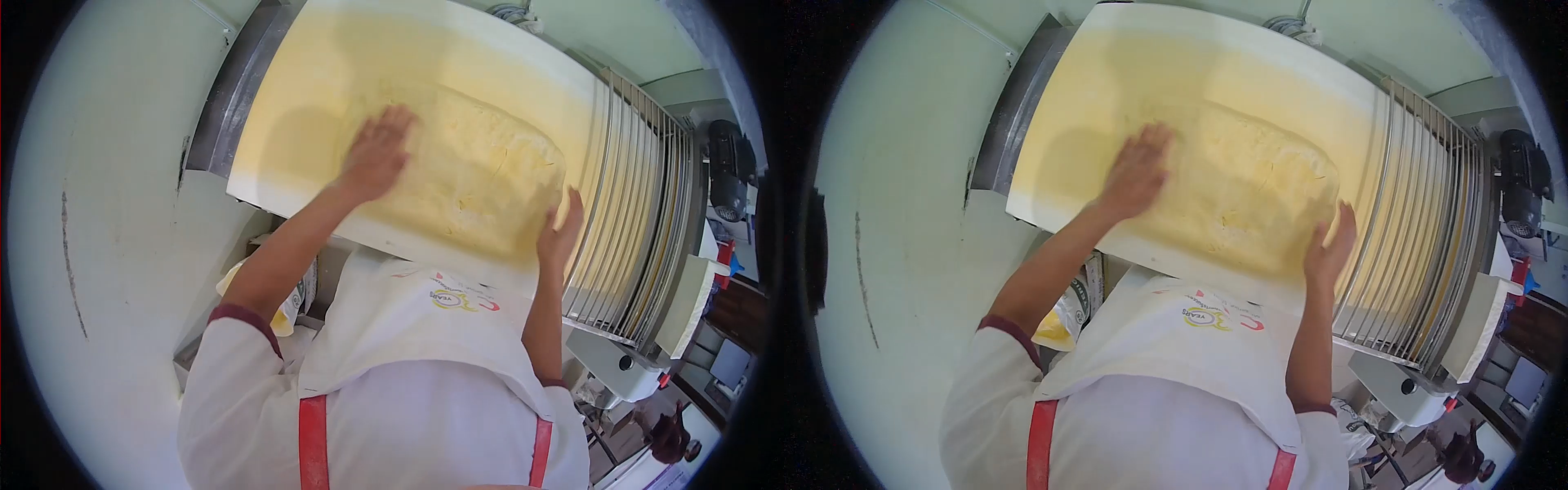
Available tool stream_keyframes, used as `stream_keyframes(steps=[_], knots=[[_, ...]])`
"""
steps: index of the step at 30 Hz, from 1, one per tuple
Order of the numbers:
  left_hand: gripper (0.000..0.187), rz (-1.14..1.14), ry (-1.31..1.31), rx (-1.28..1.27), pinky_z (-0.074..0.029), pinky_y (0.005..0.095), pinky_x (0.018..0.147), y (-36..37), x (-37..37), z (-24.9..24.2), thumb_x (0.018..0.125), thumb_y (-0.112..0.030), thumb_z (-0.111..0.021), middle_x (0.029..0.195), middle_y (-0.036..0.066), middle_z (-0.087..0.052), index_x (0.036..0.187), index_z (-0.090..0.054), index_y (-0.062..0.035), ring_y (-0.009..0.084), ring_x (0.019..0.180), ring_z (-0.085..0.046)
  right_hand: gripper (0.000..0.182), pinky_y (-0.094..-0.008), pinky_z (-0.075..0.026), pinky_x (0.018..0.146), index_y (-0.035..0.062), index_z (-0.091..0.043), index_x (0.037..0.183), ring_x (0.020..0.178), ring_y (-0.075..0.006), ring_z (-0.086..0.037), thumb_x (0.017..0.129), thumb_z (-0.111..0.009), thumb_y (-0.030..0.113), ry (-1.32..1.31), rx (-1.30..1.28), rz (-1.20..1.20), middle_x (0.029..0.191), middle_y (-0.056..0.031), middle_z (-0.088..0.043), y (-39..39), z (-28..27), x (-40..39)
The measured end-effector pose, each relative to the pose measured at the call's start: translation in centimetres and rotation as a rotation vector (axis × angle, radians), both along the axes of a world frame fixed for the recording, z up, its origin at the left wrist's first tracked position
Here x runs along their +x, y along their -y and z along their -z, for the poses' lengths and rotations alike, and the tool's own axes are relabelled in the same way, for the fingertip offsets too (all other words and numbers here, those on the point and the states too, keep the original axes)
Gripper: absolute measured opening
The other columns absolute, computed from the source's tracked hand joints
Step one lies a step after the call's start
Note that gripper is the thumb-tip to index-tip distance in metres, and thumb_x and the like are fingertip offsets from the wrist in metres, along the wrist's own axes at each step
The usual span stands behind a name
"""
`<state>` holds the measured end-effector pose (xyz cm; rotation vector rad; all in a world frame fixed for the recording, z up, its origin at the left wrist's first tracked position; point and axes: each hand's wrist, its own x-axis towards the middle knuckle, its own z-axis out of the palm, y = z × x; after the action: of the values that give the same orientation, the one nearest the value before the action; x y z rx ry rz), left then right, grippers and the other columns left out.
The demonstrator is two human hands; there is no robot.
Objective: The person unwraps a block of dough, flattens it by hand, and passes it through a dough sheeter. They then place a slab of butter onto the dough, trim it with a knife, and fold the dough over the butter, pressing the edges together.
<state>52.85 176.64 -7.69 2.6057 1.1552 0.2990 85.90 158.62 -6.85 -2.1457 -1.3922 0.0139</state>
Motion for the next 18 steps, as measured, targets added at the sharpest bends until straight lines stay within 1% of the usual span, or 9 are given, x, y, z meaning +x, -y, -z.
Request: stream_keyframes(steps=[3, 6, 9, 10, 12, 13, 15, 17, 18], knots=[[0.063, 0.076, -0.026, -0.042, -0.01, 0.0469, 0.117, 0.2, 2.9, 0.2, 0.096, -0.031, -0.045, 0.158, 0.01, -0.018, 0.15, -0.022, -0.0094, 0.025, 0.146, -0.016, 0.058, -0.0544, -0.018, 0.113, 0.0054, -0.031, 0.147, 0.143, -0.0357, -0.022, 0.095, -0.051, 0.024, 0.315, -0.379, -0.082, 0.153, -0.0191, -0.027, -3.7, 0.8, -2.2], [0.064, 0.088, 0.006, -0.032, -0.011, 0.0487, 0.117, -0.2, 2.9, 0.4, 0.095, -0.031, -0.046, 0.157, 0.011, -0.02, 0.15, -0.021, -0.0098, 0.0243, 0.145, -0.018, 0.063, -0.0584, -0.014, 0.113, 0.0062, -0.022, 0.15, 0.145, -0.0349, -0.014, 0.097, -0.047, 0.03, 0.237, -0.417, -0.08, 0.157, -0.0166, -0.018, -4.6, 1.4, -2.5], [0.064, 0.107, -0.034, -0.139, -0.009, 0.0487, 0.117, -0.6, 2.7, -0.1, 0.094, -0.032, -0.047, 0.157, 0.009, -0.022, 0.149, -0.024, -0.008, 0.0218, 0.146, -0.017, 0.061, -0.0547, -0.017, 0.114, 0.0045, -0.027, 0.148, 0.144, -0.0357, -0.018, 0.096, -0.051, 0.026, -0.115, -0.26, -0.161, 0.155, -0.0173, -0.023, -3.0, 0.6, -0.1], [0.064, 0.076, -0.037, -0.073, -0.01, 0.0493, 0.117, -0.4, 3.1, 0.1, 0.094, -0.031, -0.047, 0.156, 0.01, -0.023, 0.149, -0.024, -0.0071, 0.0225, 0.146, -0.017, 0.061, -0.0524, -0.018, 0.114, 0.004, -0.028, 0.147, 0.144, -0.0361, -0.019, 0.095, -0.052, 0.024, -0.141, -0.178, -0.113, 0.154, -0.0176, -0.025, -1.3, -0.9, 0.6], [0.064, 0.039, 0.002, 0.081, -0.011, 0.0508, 0.116, -1.0, 4.0, 0.3, 0.095, -0.028, -0.047, 0.156, 0.013, -0.023, 0.149, -0.023, -0.005, 0.0245, 0.146, -0.017, 0.06, -0.0477, -0.021, 0.114, 0.003, -0.03, 0.146, 0.143, -0.0368, -0.022, 0.094, -0.055, 0.02, -0.167, -0.005, -0.023, 0.153, -0.0181, -0.028, 1.3, -5.0, 0.8], [0.063, -0.034, 0.01, 0.099, -0.011, 0.0502, 0.116, -1.8, 5.1, 1.0, 0.096, -0.028, -0.044, 0.156, 0.013, -0.022, 0.15, -0.021, -0.0049, 0.0252, 0.146, -0.016, 0.057, -0.0399, -0.025, 0.113, 0.0017, -0.036, 0.143, 0.14, -0.0354, -0.03, 0.092, -0.058, 0.012, -0.161, 0.116, 0.032, 0.148, -0.0191, -0.037, 3.2, -6.9, 1.6], [0.061, -0.107, -0.138, 0.117, -0.013, 0.0499, 0.116, -2.2, 6.8, 1.2, 0.099, -0.03, -0.041, 0.157, 0.011, -0.02, 0.151, -0.019, -0.006, 0.0245, 0.146, -0.015, 0.055, -0.0387, -0.027, 0.112, 0.0011, -0.04, 0.141, 0.138, -0.033, -0.035, 0.091, -0.059, 0.011, -0.078, 0.192, 0.166, 0.145, -0.0188, -0.041, 8.9, -10.2, 5.0], [0.061, -0.113, -0.16, 0.091, -0.013, 0.0497, 0.116, -2.2, 7.5, 1.2, 0.099, -0.03, -0.041, 0.157, 0.011, -0.02, 0.15, -0.021, -0.0058, 0.0242, 0.147, -0.015, 0.049, -0.0372, -0.031, 0.11, 0.0004, -0.046, 0.137, 0.133, -0.0284, -0.042, 0.09, -0.057, 0.006, 0.046, 0.275, 0.285, 0.14, -0.017, -0.048, 15.3, -13.4, 9.5], [0.06, -0.137, -0.178, 0.075, -0.012, 0.0496, 0.116, -2.2, 7.4, 1.2, 0.099, -0.03, -0.041, 0.157, 0.011, -0.02, 0.15, -0.022, -0.0057, 0.024, 0.147, -0.015, 0.043, -0.0365, -0.03, 0.11, -0.0007, -0.049, 0.135, 0.133, -0.0248, -0.043, 0.095, -0.053, 0.013, 0.047, 0.356, 0.38, 0.139, -0.0143, -0.051, 19.1, -14.4, 12.4]])
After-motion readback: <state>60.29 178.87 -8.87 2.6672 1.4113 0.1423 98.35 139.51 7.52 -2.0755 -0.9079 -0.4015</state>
